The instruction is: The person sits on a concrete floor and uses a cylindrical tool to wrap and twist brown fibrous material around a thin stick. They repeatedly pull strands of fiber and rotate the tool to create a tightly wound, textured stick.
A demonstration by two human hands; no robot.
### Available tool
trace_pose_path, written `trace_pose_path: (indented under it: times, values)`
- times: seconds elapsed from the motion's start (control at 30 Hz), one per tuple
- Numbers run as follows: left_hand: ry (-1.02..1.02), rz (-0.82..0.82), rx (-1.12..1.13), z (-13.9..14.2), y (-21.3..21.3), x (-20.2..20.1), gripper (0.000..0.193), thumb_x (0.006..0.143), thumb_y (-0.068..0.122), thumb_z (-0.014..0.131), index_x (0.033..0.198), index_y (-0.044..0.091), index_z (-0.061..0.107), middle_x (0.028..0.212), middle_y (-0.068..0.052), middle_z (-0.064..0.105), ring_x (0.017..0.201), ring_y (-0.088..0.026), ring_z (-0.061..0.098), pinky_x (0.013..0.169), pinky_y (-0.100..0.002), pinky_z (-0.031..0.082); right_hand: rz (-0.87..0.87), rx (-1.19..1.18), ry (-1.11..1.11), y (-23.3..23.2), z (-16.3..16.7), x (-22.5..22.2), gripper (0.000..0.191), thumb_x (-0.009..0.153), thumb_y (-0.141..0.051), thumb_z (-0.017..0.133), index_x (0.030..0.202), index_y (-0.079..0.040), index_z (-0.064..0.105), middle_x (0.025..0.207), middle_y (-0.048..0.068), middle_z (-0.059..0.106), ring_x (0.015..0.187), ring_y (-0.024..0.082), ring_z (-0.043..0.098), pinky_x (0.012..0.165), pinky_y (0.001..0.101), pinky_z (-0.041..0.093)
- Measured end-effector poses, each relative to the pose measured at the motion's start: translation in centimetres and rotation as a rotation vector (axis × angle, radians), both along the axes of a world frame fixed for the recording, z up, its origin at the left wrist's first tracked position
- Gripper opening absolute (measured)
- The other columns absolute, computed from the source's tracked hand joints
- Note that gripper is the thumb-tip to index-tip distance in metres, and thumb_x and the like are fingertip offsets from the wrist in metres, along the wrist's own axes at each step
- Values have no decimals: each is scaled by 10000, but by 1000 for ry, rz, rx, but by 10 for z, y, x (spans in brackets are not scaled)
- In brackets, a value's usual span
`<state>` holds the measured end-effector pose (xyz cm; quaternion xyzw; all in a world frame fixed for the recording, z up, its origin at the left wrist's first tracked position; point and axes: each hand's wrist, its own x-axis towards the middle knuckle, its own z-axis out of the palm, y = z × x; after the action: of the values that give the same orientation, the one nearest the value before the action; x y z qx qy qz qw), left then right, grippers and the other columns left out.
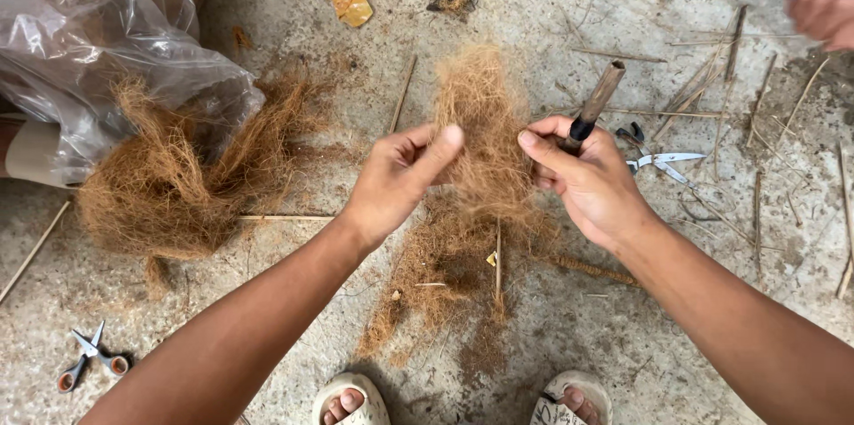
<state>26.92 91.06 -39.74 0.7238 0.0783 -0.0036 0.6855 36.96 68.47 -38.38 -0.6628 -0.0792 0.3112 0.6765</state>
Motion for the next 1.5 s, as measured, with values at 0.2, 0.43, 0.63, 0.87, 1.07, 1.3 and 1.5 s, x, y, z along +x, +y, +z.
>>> trace_pose_path:
  times: [0.2,0.43,0.63,0.87,1.07,1.3,1.5]
  values:
    - [273,12,245,-3,-5,-5,489,955,447,668,632,81,666,547,-83,587,441,-148,400,470,-338,388,-2,-80,-79,1,-11,-1,123,941,-158,698,939,-35,707,699,-29,558,599,84,454,557,251,398]
    - [230,16,94,-1,5,-6,400,935,427,668,715,99,730,645,-41,717,620,-115,722,634,-318,575,6,-21,-33,-6,-16,11,127,960,-158,692,938,-33,686,689,-40,502,599,74,420,575,247,422]
    - [125,-14,85,7,-3,-3,345,979,380,625,907,89,796,754,-31,773,627,-108,666,622,-309,551,140,-68,-45,0,-19,3,251,897,-269,755,805,-81,619,674,-51,502,568,89,455,529,249,412]
    - [169,-27,335,6,-7,-3,364,937,422,628,909,111,815,587,-22,708,442,-96,499,433,-325,413,119,-294,-402,3,-4,3,538,900,-363,834,632,-151,419,600,-90,340,538,68,333,491,271,279]
    - [343,-10,408,15,-5,-2,560,996,475,600,667,37,712,503,-73,528,410,-163,338,423,-363,305,63,-253,-261,-1,8,6,442,833,-378,804,597,-197,478,545,-70,436,461,102,446,458,288,406]
    - [197,-113,79,26,-8,-5,406,962,403,633,694,103,692,612,-12,573,603,-100,470,609,-297,432,316,-230,-341,-4,3,-12,506,850,-527,770,640,-239,411,587,-82,363,501,98,389,505,272,377]
    - [227,-46,168,13,-12,-10,465,1031,353,603,671,61,641,565,-8,455,535,-124,331,506,-324,322,246,-260,-311,-7,2,-16,485,869,-502,738,626,-224,423,576,-75,361,492,104,370,495,290,342]
